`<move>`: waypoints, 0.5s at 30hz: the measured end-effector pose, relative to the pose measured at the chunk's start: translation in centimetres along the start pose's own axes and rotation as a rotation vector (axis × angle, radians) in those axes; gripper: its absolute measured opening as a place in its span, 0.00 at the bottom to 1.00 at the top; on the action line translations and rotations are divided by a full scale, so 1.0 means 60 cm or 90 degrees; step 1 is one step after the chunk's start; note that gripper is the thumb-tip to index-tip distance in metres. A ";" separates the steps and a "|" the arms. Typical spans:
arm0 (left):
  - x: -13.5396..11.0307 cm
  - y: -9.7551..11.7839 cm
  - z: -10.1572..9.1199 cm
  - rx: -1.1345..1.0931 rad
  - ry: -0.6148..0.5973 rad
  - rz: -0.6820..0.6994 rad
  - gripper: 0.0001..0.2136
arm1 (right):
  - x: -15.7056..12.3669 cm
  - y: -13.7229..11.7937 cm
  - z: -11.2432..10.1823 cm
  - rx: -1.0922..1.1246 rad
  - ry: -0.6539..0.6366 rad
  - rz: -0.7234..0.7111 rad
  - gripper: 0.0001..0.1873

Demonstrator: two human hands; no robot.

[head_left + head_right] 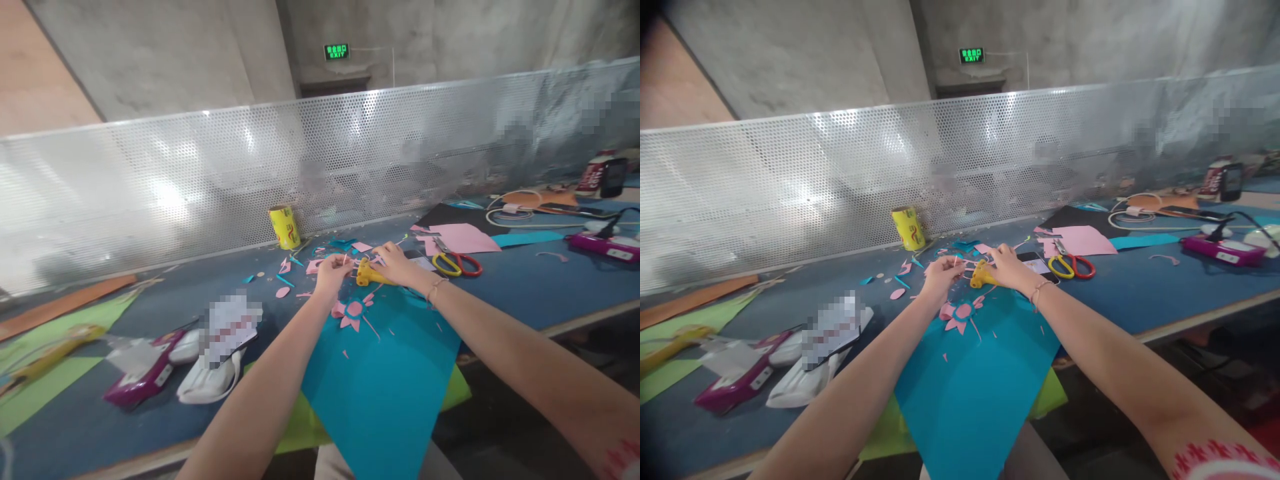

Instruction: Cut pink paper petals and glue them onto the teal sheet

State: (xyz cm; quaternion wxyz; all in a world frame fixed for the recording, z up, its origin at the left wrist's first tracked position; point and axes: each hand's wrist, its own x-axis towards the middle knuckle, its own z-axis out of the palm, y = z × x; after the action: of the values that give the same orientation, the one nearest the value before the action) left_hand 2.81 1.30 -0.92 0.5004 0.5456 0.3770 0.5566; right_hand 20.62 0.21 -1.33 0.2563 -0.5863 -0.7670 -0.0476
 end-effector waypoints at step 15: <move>0.014 -0.014 -0.018 0.096 0.098 0.069 0.05 | -0.017 -0.037 0.012 -0.140 -0.109 -0.042 0.20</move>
State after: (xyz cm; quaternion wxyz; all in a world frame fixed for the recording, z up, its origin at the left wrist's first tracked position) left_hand 1.92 2.41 -1.66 0.3967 0.5570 0.4251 0.5930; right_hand 18.54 -1.09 -1.90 0.1225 -0.5874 -0.7950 -0.0894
